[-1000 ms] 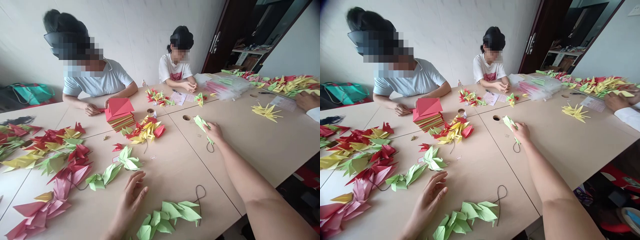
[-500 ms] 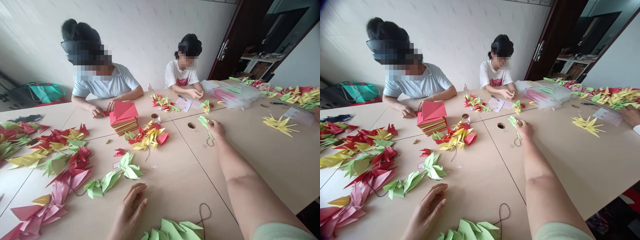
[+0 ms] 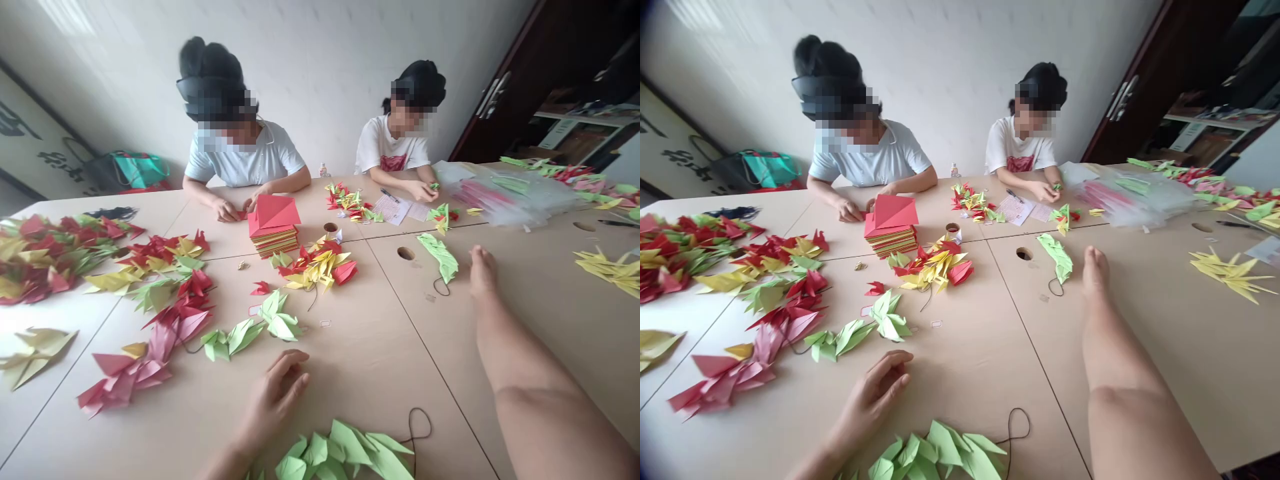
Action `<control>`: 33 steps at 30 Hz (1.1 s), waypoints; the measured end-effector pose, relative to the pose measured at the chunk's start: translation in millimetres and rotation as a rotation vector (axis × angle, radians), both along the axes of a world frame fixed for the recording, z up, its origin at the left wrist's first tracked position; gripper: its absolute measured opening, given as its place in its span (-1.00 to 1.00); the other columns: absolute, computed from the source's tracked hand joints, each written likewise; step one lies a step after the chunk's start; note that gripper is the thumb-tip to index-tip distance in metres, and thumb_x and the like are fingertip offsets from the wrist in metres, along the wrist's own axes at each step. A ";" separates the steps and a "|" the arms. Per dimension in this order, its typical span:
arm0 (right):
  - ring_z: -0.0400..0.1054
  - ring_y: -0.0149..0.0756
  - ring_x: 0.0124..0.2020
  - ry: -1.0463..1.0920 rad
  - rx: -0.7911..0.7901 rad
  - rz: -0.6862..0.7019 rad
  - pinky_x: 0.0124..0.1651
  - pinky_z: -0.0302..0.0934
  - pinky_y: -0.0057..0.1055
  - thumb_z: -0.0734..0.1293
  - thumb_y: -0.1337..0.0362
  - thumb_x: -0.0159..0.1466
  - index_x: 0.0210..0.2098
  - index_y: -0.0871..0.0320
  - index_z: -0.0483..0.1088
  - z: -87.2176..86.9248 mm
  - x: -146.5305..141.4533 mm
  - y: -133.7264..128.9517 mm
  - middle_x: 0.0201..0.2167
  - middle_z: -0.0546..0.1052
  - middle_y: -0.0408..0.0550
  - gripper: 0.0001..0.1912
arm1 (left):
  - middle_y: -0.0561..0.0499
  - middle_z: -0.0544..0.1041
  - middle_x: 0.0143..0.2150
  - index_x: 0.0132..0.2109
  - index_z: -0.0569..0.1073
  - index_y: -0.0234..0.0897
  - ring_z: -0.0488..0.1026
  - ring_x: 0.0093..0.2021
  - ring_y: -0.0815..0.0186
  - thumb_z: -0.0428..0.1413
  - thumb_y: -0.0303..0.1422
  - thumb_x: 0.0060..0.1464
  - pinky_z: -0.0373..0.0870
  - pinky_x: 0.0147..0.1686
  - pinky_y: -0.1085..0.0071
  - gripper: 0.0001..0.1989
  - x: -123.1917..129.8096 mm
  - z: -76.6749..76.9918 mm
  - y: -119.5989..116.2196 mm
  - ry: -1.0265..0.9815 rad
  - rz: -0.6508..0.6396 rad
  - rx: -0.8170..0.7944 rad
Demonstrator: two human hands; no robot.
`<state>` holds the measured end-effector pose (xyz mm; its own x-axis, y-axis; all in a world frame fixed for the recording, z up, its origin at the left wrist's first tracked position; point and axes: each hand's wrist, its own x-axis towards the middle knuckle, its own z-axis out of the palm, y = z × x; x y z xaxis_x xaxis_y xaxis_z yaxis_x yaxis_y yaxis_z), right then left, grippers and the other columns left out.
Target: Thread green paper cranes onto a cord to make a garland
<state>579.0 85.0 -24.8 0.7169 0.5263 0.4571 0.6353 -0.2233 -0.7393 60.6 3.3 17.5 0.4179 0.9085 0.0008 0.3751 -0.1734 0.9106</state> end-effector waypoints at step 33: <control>0.01 0.07 0.30 -0.582 -0.282 1.316 0.24 -0.06 0.20 0.22 -0.02 0.36 0.23 0.11 0.21 28.1 -242.1 -221.4 0.24 0.22 0.20 -0.46 | -0.33 0.26 0.30 0.35 0.08 -0.26 0.13 0.33 -0.06 0.11 -0.17 0.20 0.21 0.22 -0.07 -0.33 -96.1 -6.1 -89.2 0.518 -0.548 0.616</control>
<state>336.9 -136.4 3.3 -0.5863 0.7597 0.2814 0.6777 0.6502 -0.3435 -35.5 -85.9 11.4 0.8649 0.4900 0.1085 0.4290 -0.8341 0.3468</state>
